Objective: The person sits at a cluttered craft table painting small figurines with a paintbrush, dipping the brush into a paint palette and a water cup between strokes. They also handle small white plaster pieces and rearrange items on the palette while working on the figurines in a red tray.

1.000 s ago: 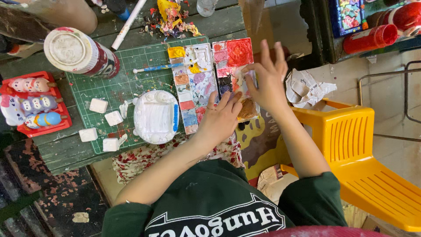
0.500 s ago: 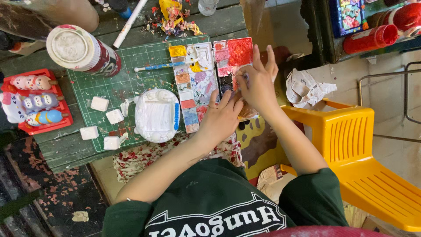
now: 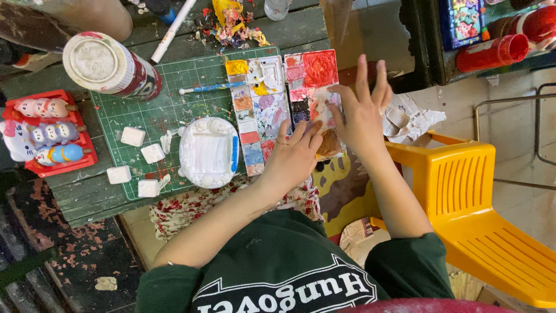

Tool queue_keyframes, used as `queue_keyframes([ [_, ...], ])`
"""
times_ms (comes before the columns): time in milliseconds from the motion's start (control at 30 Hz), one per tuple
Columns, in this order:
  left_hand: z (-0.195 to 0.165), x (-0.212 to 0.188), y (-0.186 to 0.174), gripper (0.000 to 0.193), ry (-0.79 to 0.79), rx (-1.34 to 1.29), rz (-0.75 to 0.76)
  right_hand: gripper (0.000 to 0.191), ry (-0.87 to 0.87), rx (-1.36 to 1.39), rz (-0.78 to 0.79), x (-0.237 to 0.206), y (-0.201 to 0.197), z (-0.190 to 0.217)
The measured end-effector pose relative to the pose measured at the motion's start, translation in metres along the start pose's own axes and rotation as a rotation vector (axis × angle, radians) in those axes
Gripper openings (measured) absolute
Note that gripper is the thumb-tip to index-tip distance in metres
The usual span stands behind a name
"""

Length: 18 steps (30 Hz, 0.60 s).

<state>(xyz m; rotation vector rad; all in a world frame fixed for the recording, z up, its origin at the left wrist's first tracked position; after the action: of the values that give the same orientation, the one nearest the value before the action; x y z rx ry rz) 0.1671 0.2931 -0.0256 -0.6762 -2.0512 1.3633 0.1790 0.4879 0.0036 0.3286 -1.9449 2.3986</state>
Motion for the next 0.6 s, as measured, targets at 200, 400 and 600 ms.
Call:
queue_keyframes([
  [200, 0.001, 0.001, 0.002, 0.034, -0.011, -0.033, 0.053, 0.018, -0.022, 0.05, -0.075, 0.005, 0.01, 0.006],
  [400, 0.001, 0.0, 0.003, 0.033, -0.003, -0.027, 0.034, 0.013, 0.034, 0.147, -0.094, 0.007, 0.026, 0.002],
  [600, 0.0, 0.001, 0.004, 0.035, -0.013, -0.032, 0.074, 0.011, -0.028, 0.109, -0.002, 0.004, 0.032, 0.001],
])
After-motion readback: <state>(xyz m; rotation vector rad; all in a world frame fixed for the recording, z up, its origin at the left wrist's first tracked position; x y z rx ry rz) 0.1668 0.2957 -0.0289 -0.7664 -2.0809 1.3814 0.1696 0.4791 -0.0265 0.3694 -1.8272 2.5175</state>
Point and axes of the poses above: each hand's wrist, its own x-axis towards the middle knuckle, its own y-axis out of the palm, z = x × y, the point moved 1 cm from there along x, towards the middle knuckle, and after that the axes turned 11 degrees about -y, right-handed, at the moved point
